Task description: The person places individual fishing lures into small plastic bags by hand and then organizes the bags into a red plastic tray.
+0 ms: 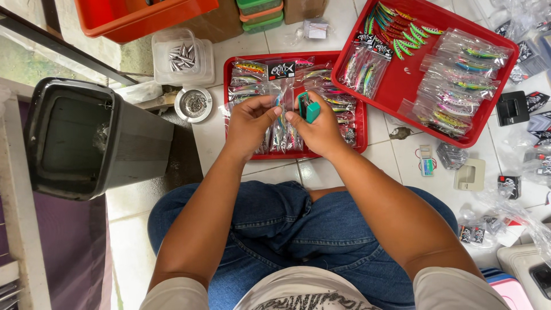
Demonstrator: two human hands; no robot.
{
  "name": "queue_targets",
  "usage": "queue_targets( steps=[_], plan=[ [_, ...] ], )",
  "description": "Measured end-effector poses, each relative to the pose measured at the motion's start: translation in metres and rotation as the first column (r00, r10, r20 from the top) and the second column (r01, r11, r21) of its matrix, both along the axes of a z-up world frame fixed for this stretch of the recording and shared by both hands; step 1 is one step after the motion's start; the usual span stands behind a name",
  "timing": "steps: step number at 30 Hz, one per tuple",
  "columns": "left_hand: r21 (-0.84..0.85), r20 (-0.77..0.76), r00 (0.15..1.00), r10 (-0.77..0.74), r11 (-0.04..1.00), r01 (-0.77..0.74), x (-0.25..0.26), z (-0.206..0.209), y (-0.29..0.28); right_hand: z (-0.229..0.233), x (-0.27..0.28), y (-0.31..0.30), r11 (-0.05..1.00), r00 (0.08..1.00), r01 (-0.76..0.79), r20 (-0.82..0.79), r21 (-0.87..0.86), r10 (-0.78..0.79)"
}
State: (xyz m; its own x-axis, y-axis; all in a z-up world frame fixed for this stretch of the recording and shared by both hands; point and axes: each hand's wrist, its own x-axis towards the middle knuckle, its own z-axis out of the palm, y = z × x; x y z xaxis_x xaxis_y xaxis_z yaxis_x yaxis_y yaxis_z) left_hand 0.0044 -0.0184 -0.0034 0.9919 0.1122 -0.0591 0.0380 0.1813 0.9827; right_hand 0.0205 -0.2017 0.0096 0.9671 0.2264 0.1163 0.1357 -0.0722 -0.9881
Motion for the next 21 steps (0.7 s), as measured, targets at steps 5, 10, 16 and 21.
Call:
queue_targets(
  steps=[5,10,16,21],
  plan=[
    [0.004,-0.001,1.0,0.01,1.0,-0.01,-0.006,0.0,0.002,-0.011,0.002,-0.003,0.998,0.999,0.034,0.004,-0.061,-0.034],
    [0.025,-0.029,0.997,-0.065,0.998,0.066,-0.008,0.026,0.003,0.015,0.029,-0.047,0.974,0.978,0.204,0.064,-0.096,-0.199],
    [0.16,-0.228,0.973,0.03,0.987,0.007,-0.01,0.051,0.007,0.049,0.07,-0.152,0.637,0.811,0.474,0.02,-0.608,-0.585],
    [0.124,-0.191,0.981,0.034,0.992,-0.01,-0.013,0.048,0.009,0.024,0.085,-0.178,0.528,0.711,0.449,-0.069,-0.721,-0.699]
  ],
)
